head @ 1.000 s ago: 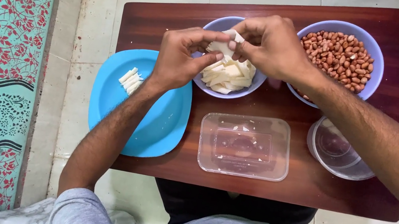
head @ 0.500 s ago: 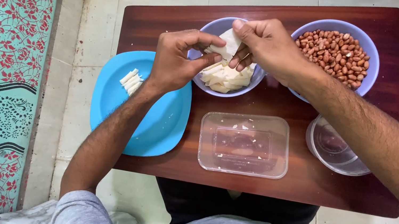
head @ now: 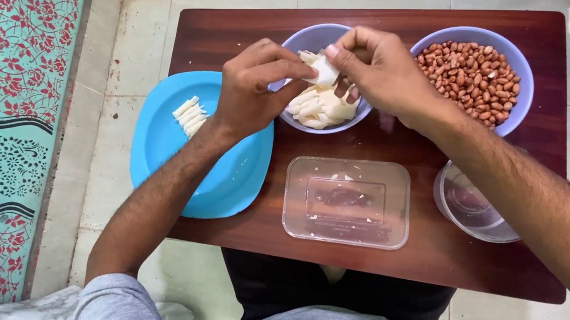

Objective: Wrapping individual peanuts in thin white strips to create small snacks.

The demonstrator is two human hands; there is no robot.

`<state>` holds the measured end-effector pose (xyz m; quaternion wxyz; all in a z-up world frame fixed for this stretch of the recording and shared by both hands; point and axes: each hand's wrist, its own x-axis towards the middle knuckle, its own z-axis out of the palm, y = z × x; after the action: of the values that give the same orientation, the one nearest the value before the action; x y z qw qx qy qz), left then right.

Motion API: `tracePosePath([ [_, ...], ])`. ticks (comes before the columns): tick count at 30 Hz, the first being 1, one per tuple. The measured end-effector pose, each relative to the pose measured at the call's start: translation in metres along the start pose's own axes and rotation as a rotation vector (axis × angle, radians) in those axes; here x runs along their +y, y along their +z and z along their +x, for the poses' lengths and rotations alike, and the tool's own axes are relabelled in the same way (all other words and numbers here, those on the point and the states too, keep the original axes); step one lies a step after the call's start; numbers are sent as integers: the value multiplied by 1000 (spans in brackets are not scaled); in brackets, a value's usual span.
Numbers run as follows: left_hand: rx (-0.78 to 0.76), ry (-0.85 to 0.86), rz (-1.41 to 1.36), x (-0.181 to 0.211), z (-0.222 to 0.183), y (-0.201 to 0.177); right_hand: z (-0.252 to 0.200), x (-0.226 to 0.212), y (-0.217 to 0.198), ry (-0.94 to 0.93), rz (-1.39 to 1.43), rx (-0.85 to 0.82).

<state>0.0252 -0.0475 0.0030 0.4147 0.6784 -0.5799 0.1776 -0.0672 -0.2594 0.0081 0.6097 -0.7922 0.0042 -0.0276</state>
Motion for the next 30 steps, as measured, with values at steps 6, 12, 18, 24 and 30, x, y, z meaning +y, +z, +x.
tracePosePath([
  [6,10,-14,12,2,-2,-3,-14,-24,-4,-223,-236,-41],
  [12,-22,-141,-138,15,1,-6,-15,-19,-5,-347,-203,-5],
  [18,-43,-308,-534,5,-10,-3,-18,-20,-11,-191,110,-46],
  [24,66,-454,-624,18,-13,3,-21,-15,-6,-291,-65,19],
  [30,142,-534,-588,18,-14,4,-26,-16,-6,-314,-137,87],
])
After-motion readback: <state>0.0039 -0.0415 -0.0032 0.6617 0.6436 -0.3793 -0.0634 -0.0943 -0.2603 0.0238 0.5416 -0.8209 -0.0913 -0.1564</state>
